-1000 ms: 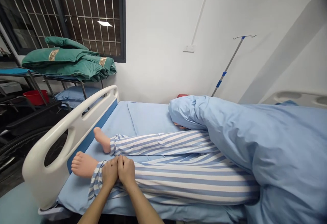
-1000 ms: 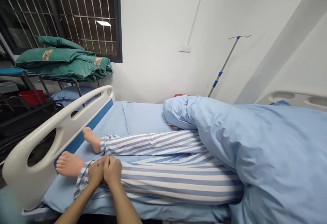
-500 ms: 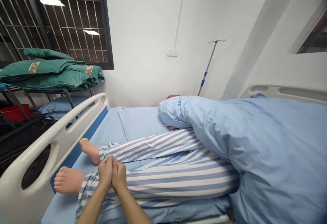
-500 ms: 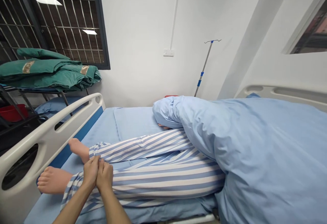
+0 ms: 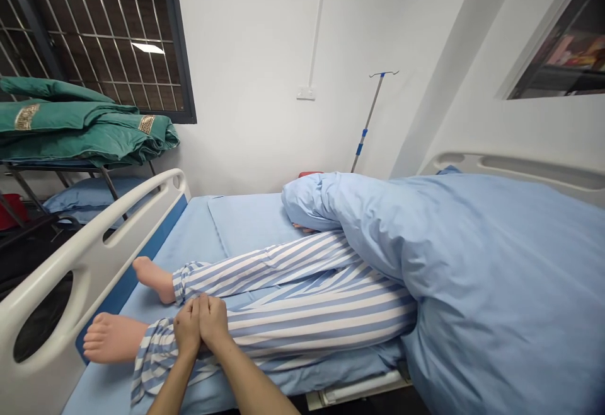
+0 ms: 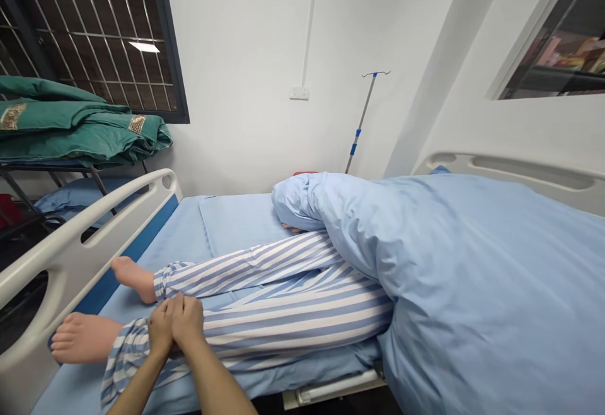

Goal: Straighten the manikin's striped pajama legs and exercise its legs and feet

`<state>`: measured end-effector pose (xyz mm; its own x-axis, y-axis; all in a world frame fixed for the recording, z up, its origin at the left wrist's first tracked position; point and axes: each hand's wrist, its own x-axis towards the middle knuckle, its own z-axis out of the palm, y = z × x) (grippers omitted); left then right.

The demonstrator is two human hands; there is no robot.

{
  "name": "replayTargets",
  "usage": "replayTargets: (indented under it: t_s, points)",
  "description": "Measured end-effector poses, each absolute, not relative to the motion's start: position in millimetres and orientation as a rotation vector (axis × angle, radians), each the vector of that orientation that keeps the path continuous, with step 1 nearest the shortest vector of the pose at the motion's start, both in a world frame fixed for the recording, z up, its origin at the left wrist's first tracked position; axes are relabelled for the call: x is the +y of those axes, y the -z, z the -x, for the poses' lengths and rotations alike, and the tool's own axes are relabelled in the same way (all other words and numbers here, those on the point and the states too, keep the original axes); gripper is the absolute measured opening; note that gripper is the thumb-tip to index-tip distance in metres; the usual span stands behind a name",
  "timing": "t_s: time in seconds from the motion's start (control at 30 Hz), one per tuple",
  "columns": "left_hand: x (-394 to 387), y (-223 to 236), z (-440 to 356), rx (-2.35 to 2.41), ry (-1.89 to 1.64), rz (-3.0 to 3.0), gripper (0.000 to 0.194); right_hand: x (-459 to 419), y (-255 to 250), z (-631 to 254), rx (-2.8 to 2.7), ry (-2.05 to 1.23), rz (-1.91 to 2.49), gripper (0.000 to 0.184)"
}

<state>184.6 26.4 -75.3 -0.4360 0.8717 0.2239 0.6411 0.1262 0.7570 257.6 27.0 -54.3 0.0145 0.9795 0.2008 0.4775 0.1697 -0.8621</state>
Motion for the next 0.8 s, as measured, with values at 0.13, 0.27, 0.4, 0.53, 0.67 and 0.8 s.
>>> replayTargets:
  t_s: [0.13, 0.27, 0.4, 0.53, 0.67, 0.8]
  points:
    - [23, 69, -194, 2.243, -0.941, -1.512, 0.033, 29, 37, -280, -1.821, -0.554, 1.497, 0.049]
    - [21, 62, -202, 2.327, -0.762, -1.486, 0.033, 23, 30, -302, -1.881, -0.456, 1.482, 0.052]
    - [20, 58, -205, 2.344, -0.707, -1.519, 0.032, 16, 47, -306, -1.870, -0.453, 1.526, 0.049]
    - [20, 59, -207, 2.364, -0.664, -1.559, 0.030, 16, 58, -306, -1.806, -0.465, 1.542, 0.049]
    - [20, 60, -206, 2.364, -0.639, -1.563, 0.030, 21, 54, -308, -1.753, -0.532, 1.494, 0.051]
    - [24, 55, -209, 2.258, -0.696, -1.601, 0.030, 23, 53, -310, -1.652, -0.595, 1.444, 0.054]
